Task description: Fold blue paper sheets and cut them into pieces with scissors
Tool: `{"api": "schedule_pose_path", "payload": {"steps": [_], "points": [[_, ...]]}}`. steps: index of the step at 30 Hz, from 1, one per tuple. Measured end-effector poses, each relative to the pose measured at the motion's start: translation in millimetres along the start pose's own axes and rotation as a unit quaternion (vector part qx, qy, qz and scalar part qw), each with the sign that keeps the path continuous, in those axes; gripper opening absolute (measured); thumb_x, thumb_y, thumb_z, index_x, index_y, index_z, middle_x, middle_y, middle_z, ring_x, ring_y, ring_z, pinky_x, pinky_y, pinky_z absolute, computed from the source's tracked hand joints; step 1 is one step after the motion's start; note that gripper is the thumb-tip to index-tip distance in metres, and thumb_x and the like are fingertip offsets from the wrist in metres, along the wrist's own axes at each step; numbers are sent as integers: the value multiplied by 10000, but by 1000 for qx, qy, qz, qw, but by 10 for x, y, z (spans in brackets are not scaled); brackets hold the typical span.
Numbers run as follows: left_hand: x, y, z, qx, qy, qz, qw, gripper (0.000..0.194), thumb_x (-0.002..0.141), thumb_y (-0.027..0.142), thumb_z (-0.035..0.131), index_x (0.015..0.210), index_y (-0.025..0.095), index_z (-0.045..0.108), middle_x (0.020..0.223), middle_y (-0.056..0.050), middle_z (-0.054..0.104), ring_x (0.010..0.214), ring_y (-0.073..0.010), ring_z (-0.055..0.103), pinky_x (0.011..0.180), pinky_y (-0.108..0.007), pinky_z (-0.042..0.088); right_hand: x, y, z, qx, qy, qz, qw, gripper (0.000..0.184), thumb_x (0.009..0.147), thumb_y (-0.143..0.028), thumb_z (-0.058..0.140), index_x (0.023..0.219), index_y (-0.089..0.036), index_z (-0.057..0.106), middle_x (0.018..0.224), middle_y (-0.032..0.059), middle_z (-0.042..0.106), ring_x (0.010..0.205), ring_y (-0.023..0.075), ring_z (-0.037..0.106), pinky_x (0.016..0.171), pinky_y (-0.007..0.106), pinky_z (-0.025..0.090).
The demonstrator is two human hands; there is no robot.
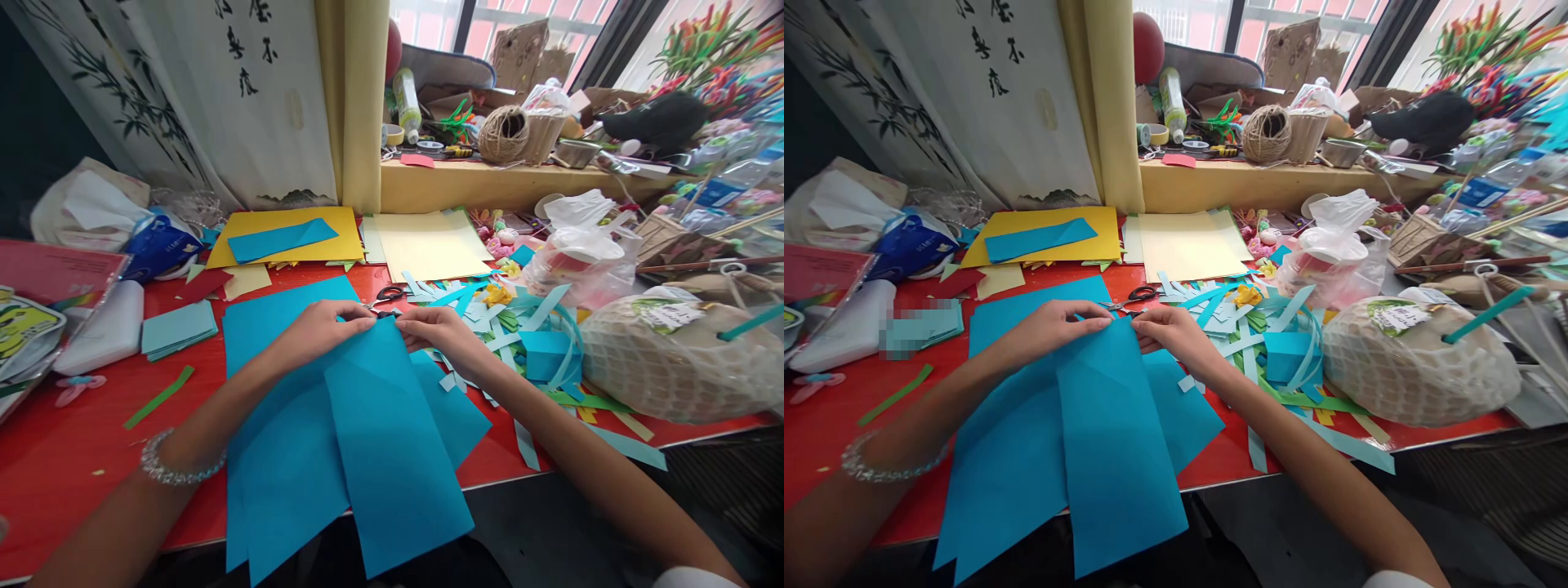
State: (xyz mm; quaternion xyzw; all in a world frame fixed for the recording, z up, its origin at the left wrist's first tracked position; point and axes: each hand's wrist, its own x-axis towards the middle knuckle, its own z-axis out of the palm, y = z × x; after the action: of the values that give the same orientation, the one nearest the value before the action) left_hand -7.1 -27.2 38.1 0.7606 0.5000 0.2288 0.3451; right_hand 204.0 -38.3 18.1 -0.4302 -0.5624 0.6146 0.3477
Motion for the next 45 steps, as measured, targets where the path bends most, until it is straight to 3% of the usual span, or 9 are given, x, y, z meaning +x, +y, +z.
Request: {"api": "schedule_pose_path", "payload": {"steps": [10,19,25,27,29,31,33,38,45], "points": [[285,191,48,29,-33,80,996,214,792,345,582,849,203,731,892,-13,742,839,-187,658,705,-260,469,-16,-18,27,-24,39,-17,999,221,776,-359,654,792,-147,715,715,29,648,685,124,611,672,266,523],[219,185,144,63,40,111,991,224,817,319,566,852,190,747,890,-21,752,825,-180,665,704,-252,465,-31,-11,70,4,78,23,997,239,739,-356,676,802,-127,705,697,21,630,646,104,574,649,250,485],[231,135,-74,50,117,87,988,230,803,348,592,857,177,736,895,-48,741,827,-199,658,726,-284,472,-22,80,99,18,61,24,998,223,730,-343,675,715,-121,669,599,-24,524,548,67,463,566,228,427],[232,104,-147,31,92,74,993,248,806,376,587,860,177,726,907,-50,735,848,-203,654,730,-287,475,-18,100,116,22,62,18,998,219,727,-343,676,726,-124,669,611,-25,528,561,70,471,579,231,436],[226,84,-152,23,19,76,997,273,825,405,557,875,192,719,929,-40,731,876,-201,650,738,-281,476,-17,101,130,16,69,0,997,218,734,-348,670,746,-131,678,646,-13,557,598,81,503,603,235,449],[213,81,-92,29,-42,86,995,295,837,430,533,912,212,717,971,-25,728,914,-199,644,763,-274,473,-18,93,135,8,71,-16,997,224,740,-358,666,785,-140,693,686,1,591,639,93,534,625,238,460],[197,92,0,42,-54,89,994,294,838,424,526,934,225,720,997,-15,727,937,-200,642,788,-273,469,-19,86,133,6,65,-20,998,232,740,-367,669,812,-149,702,711,9,611,665,103,553,641,243,467],[157,127,150,95,25,82,992,242,826,330,526,866,234,744,958,-14,743,939,-217,646,797,-286,466,-20,115,134,3,60,-3,998,239,718,-385,689,757,-149,687,691,8,598,650,110,544,638,255,467],[124,108,117,97,104,87,986,263,833,365,556,879,190,746,932,-39,744,885,-212,652,770,-286,459,-13,177,186,13,73,-6,997,219,726,-372,677,740,-154,665,651,-15,525,607,90,484,598,240,428]]}}
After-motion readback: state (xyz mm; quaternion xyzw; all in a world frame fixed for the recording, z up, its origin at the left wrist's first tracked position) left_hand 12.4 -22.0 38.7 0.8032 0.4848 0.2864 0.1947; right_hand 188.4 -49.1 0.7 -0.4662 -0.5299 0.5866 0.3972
